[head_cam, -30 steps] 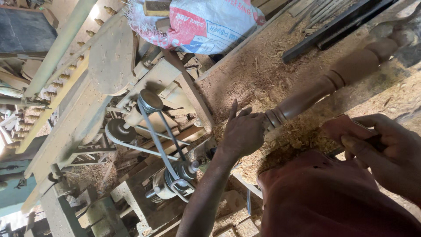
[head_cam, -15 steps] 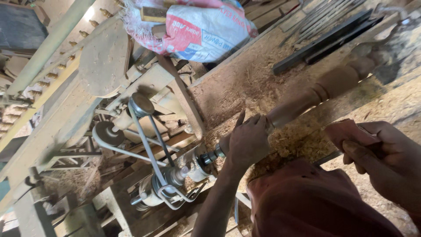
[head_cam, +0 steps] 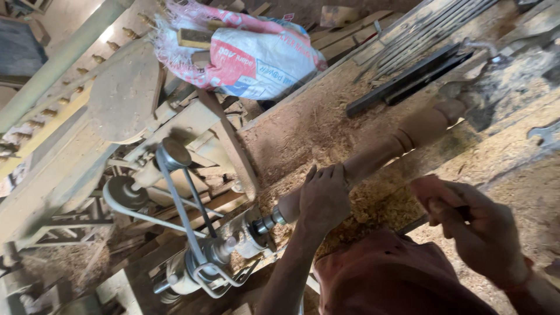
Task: The person uses a piece of sandpaper and a small hand tool to smooth and shape a wooden spindle rotating on a lathe.
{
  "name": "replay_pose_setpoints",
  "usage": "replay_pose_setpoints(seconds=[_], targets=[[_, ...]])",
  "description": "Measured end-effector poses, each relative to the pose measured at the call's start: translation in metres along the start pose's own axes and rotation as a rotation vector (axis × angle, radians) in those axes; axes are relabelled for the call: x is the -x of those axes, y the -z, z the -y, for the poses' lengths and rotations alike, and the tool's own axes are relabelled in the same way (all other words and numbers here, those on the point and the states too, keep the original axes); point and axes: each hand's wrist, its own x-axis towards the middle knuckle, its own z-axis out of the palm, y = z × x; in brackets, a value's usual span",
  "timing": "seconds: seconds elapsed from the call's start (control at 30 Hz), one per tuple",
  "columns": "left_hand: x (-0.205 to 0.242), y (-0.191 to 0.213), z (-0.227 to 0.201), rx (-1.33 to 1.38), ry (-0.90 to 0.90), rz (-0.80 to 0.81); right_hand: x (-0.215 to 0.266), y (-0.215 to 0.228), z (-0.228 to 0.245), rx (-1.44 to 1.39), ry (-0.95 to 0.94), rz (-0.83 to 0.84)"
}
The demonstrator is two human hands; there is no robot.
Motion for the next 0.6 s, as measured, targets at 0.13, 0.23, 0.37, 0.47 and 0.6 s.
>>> replay_pose_setpoints(seconds=[0.13,0.23,0.37,0.47,0.6], targets=[[0.001,0.004,-0.002,0.002,-0.004,-0.014,-0.003,-0.010,0.017,-0.256,0.209,0.010],[0.001,0.004,-0.002,-0.005,0.001,-0.008,-0.002,-0.018,0.028,-0.260,0.352,-0.020],[0.002,0.000,-0.002,-0.006,-0.020,-0.030,-0.001,-0.031,0.035,0.001,0.302,-0.088],[0.003,-0.001,-0.002,-0.025,-0.030,-0.038,-0.011,-0.045,0.035,0.220,0.382,-0.170],[0.000,-0.006,-0.004,0.009,-0.044,-0.009,-0.037,-0.064,0.030,0.353,0.393,-0.103]])
